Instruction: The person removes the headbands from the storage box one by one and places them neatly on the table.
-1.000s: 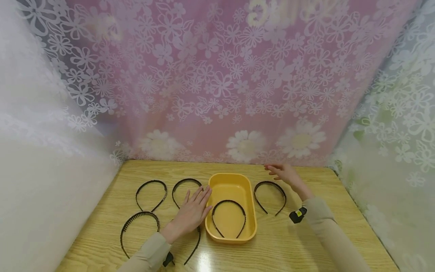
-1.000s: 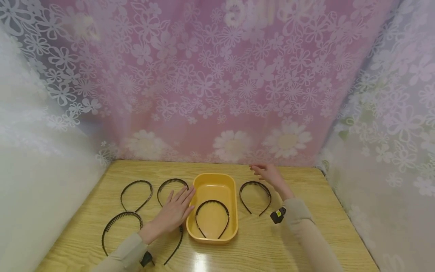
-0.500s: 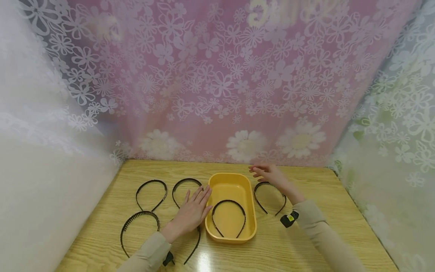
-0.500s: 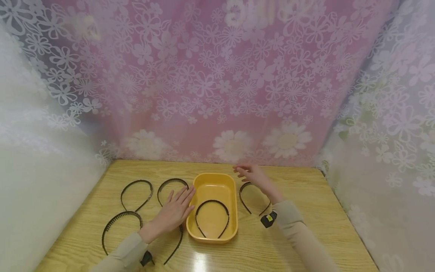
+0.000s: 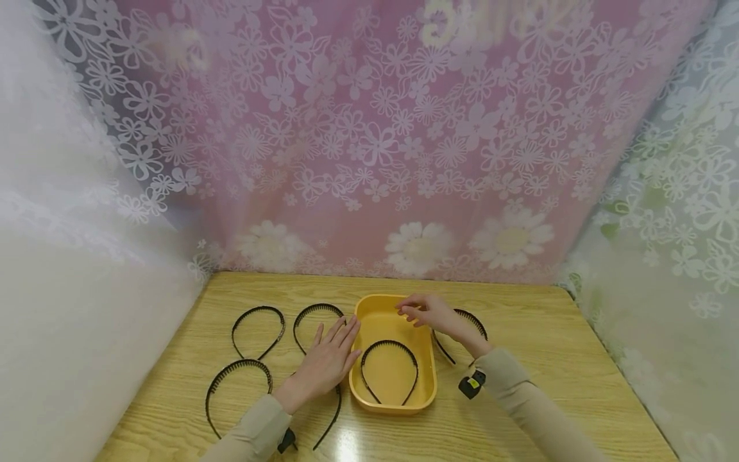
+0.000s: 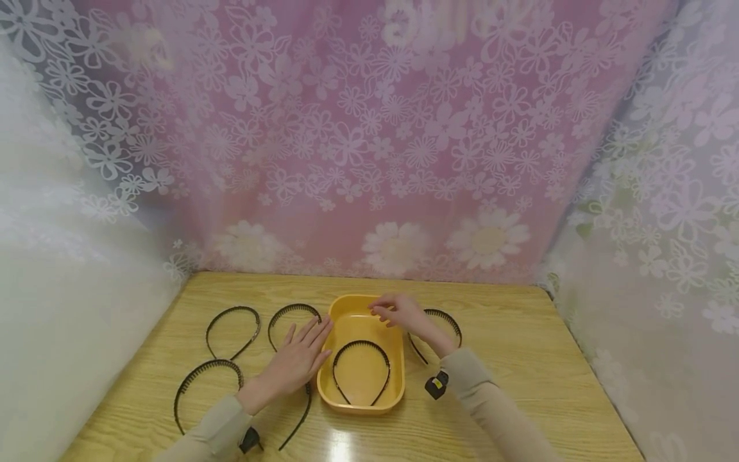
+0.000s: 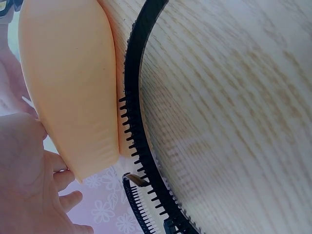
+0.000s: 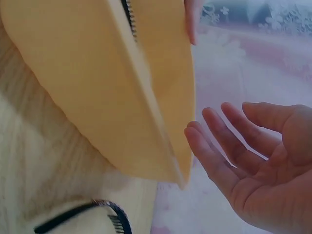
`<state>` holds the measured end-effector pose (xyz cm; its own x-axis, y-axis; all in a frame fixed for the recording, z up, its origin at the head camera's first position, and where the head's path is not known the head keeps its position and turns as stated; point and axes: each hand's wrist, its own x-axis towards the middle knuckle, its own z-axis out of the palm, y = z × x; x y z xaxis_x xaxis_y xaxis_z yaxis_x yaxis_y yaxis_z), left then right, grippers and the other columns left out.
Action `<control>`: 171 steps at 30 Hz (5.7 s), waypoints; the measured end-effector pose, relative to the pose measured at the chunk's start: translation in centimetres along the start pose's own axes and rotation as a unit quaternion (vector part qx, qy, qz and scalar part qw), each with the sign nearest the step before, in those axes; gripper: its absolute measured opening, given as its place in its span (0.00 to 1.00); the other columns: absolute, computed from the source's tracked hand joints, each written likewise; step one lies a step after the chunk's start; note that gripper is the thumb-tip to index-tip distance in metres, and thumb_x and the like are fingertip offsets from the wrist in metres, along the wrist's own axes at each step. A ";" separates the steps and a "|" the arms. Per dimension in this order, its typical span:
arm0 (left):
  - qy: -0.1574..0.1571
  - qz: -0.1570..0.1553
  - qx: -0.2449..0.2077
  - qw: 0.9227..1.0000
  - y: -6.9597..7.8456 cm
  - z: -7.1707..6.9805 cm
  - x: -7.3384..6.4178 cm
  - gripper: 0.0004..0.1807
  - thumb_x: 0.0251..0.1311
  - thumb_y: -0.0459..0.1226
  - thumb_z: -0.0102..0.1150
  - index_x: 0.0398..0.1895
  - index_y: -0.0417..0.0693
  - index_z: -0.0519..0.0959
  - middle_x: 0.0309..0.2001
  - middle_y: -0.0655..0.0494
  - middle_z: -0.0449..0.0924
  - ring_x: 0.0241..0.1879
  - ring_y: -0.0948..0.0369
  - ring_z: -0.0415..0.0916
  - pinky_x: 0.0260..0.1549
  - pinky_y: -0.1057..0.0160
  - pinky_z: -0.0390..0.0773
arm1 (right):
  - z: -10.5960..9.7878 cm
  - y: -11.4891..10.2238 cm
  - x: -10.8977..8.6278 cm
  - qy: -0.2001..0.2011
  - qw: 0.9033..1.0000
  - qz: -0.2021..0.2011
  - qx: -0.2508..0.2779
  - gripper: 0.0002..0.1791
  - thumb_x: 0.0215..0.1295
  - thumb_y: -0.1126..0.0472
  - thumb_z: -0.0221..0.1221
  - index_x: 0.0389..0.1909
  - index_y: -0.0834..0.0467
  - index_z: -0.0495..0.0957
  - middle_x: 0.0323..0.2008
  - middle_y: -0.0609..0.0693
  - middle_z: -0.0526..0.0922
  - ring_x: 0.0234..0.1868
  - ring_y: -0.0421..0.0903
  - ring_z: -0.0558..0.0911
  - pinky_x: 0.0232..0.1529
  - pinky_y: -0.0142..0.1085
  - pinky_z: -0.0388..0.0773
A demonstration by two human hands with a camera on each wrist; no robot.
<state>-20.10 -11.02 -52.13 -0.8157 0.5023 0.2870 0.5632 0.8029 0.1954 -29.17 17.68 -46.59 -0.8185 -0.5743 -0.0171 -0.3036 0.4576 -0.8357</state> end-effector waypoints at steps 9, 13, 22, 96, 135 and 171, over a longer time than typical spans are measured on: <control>0.005 -0.002 0.010 1.000 -0.2 0.6 0.0 0.33 0.79 0.47 0.45 0.80 0.44 0.56 0.78 0.46 0.58 0.75 0.43 0.57 0.68 0.30 0.56 | 2.3 0.0 0.7 -0.046 0.998 0.023 -0.032 0.18 0.80 0.61 0.51 0.60 0.69 0.79 0.51 0.67 0.84 0.47 0.63 0.84 0.45 0.53 0.85; 0.000 -0.005 0.014 1.000 -0.4 0.9 0.0 0.33 0.80 0.48 0.43 0.80 0.44 0.56 0.78 0.47 0.57 0.76 0.44 0.56 0.69 0.31 0.55 | 2.8 0.1 1.0 -0.057 0.996 0.031 -0.054 0.18 0.80 0.61 0.51 0.58 0.68 0.81 0.48 0.65 0.85 0.43 0.59 0.85 0.42 0.48 0.86; -0.015 -0.014 0.017 1.000 -0.4 0.8 0.1 0.32 0.80 0.50 0.41 0.80 0.44 0.57 0.79 0.50 0.55 0.77 0.46 0.54 0.70 0.33 0.54 | 3.4 0.5 1.4 -0.064 0.988 0.022 -0.141 0.15 0.78 0.61 0.53 0.51 0.64 0.85 0.39 0.55 0.88 0.32 0.48 0.84 0.30 0.33 0.80; -0.042 -0.021 0.009 0.999 0.3 -0.4 0.2 0.32 0.80 0.48 0.42 0.79 0.41 0.57 0.79 0.47 0.55 0.77 0.44 0.53 0.71 0.33 0.52 | -1.2 -1.0 -1.8 -0.061 0.993 0.042 0.090 0.21 0.79 0.67 0.50 0.67 0.70 0.71 0.56 0.68 0.81 0.45 0.57 0.87 0.45 0.59 0.82; -0.011 -0.005 -0.009 1.000 0.0 0.1 0.1 0.32 0.80 0.48 0.42 0.78 0.38 0.59 0.77 0.44 0.59 0.75 0.42 0.56 0.68 0.30 0.54 | -12.3 3.5 -6.7 0.039 0.995 0.071 0.065 0.24 0.80 0.68 0.47 0.71 0.75 0.62 0.61 0.75 0.74 0.41 0.42 0.85 0.46 0.42 0.84; -0.016 -0.005 -0.009 1.000 -0.2 0.3 0.1 0.32 0.80 0.48 0.42 0.79 0.39 0.58 0.78 0.45 0.57 0.76 0.43 0.55 0.69 0.31 0.53 | -18.1 13.7 -13.5 0.099 0.980 0.169 0.034 0.24 0.80 0.70 0.44 0.70 0.79 0.59 0.58 0.71 0.79 0.37 0.40 0.84 0.36 0.38 0.82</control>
<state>-20.32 -11.04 -52.46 -0.8252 0.5045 0.2540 0.5568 0.8022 0.2157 -31.06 43.99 -47.91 -0.9472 -0.2517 -0.1988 0.0293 0.5494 -0.8350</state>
